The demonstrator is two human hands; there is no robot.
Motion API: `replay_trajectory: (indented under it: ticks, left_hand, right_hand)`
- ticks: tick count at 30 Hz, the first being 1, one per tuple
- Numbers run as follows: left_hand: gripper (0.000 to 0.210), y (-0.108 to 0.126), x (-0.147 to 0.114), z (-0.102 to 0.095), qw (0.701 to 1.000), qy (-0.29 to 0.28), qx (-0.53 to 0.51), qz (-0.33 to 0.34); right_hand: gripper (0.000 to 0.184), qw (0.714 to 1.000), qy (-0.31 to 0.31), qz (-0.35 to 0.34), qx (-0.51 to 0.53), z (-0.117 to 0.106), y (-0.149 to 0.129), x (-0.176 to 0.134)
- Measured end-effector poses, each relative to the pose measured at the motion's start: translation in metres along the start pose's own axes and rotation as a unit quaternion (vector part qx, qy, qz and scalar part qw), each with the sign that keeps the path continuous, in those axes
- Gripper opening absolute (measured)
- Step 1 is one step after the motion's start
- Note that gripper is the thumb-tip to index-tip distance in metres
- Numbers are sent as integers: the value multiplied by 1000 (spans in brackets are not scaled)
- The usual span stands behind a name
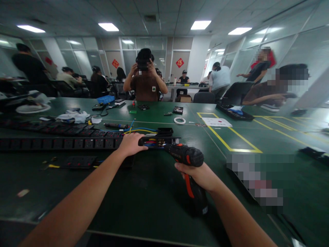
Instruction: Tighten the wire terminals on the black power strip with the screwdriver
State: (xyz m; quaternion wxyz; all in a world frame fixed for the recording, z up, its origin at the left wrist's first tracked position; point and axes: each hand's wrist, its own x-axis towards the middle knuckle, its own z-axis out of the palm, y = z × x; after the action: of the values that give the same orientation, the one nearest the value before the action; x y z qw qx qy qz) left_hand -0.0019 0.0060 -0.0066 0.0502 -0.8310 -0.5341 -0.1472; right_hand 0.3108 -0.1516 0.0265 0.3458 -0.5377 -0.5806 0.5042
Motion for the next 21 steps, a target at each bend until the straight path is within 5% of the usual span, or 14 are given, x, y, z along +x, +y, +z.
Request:
replay_trajectory:
  ticks: [21]
  left_hand:
    - [72, 1, 0, 1, 1000, -2, 4, -6]
  right_hand:
    - [36, 999, -6, -29, 20, 0, 1, 1]
